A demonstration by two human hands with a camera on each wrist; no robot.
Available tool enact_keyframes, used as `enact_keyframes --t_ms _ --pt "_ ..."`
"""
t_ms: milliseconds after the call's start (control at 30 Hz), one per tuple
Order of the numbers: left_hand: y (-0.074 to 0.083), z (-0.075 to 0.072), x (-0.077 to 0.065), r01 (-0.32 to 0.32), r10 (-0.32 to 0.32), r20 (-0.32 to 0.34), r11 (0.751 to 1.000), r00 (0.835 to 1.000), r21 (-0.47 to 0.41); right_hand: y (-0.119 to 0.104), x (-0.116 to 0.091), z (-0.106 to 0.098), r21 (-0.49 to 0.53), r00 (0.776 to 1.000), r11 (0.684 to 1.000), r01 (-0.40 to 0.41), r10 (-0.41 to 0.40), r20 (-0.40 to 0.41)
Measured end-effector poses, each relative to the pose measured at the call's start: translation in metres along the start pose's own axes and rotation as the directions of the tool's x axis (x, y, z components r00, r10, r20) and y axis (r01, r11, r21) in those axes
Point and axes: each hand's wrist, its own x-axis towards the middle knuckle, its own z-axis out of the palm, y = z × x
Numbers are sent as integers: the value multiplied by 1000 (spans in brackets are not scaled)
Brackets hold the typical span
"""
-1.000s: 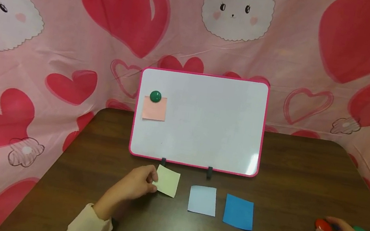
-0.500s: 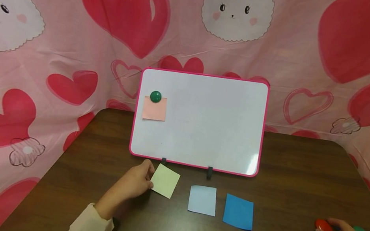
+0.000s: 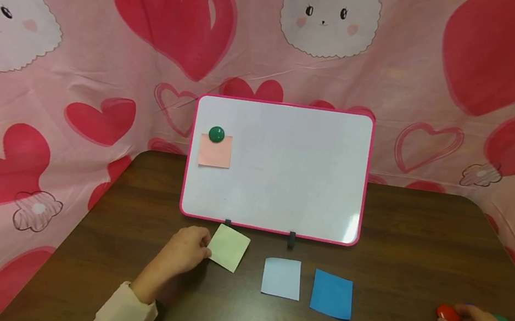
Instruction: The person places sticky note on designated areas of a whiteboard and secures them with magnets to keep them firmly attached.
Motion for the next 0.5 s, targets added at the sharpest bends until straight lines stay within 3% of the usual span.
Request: enact_keyframes --t_ms 300,500 --pt "4 -1 4 -104 101 -63 993 993 -55 4 -6 7 -5 998 999 49 -50 -39" --pt "9 -6 9 -139 121 -103 970 987 -198 10 -12 16 31 996 999 25 -22 -90"
